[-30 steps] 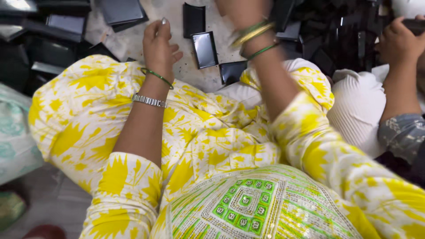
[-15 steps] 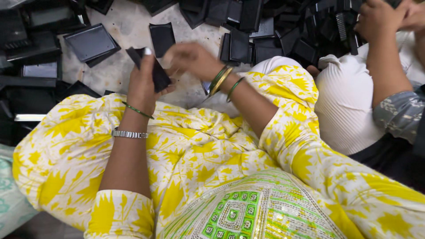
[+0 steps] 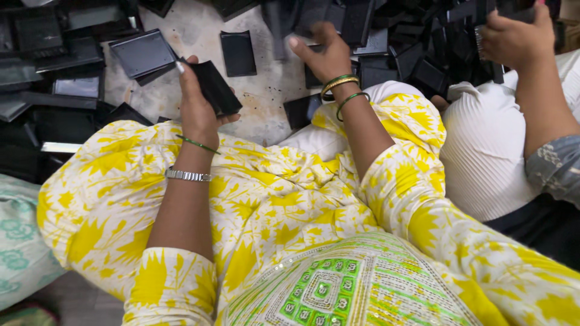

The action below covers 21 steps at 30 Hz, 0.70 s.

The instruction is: The person sits on the floor and repeatedly picks up small black plastic trays and combs, snaps them together, and places the assembled units aside. The hands work continuously from a large pile of parts, handling items one at a time.

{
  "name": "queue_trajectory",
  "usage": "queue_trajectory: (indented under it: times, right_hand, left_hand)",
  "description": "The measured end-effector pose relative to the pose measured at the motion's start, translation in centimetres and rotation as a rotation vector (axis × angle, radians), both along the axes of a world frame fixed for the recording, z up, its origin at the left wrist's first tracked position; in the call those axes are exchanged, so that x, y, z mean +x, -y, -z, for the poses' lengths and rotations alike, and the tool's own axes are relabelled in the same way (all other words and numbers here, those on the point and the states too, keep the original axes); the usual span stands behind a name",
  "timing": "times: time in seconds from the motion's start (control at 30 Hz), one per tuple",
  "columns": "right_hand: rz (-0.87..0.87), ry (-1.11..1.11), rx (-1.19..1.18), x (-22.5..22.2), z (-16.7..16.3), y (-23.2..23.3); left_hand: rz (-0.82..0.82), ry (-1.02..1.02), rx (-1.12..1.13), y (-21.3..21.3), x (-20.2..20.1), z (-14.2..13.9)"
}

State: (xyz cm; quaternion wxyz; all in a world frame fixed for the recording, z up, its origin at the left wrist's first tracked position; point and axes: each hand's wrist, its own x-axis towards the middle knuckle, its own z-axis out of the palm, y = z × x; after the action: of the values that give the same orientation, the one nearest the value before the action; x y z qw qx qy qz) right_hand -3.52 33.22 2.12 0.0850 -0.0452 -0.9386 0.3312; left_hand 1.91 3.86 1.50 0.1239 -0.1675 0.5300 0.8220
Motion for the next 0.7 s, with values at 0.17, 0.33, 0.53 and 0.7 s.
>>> queue_trajectory:
  times: [0.17, 0.33, 0.53, 0.7]
  right_hand:
    - [0.294, 0.479, 0.45, 0.1, 2.0, 0.9]
    - [0.072, 0.092, 0.28, -0.3, 3.3, 2.2]
    - [-0.2, 0.6, -1.253, 2.1, -0.7, 6.3]
    - [-0.333, 0.525, -1.155, 4.4, -4.2, 9.6]
  left_hand:
    - [-0.02, 0.069, -0.081, -0.3, -0.8, 0.8]
    - [-0.012, 0.018, 0.128, -0.5, -1.0, 0.3]
    - [-0.013, -0.015, 0.247, -0.7, -0.9, -0.7]
    - [-0.013, -0.081, 0.21, -0.6, -0.7, -0.9]
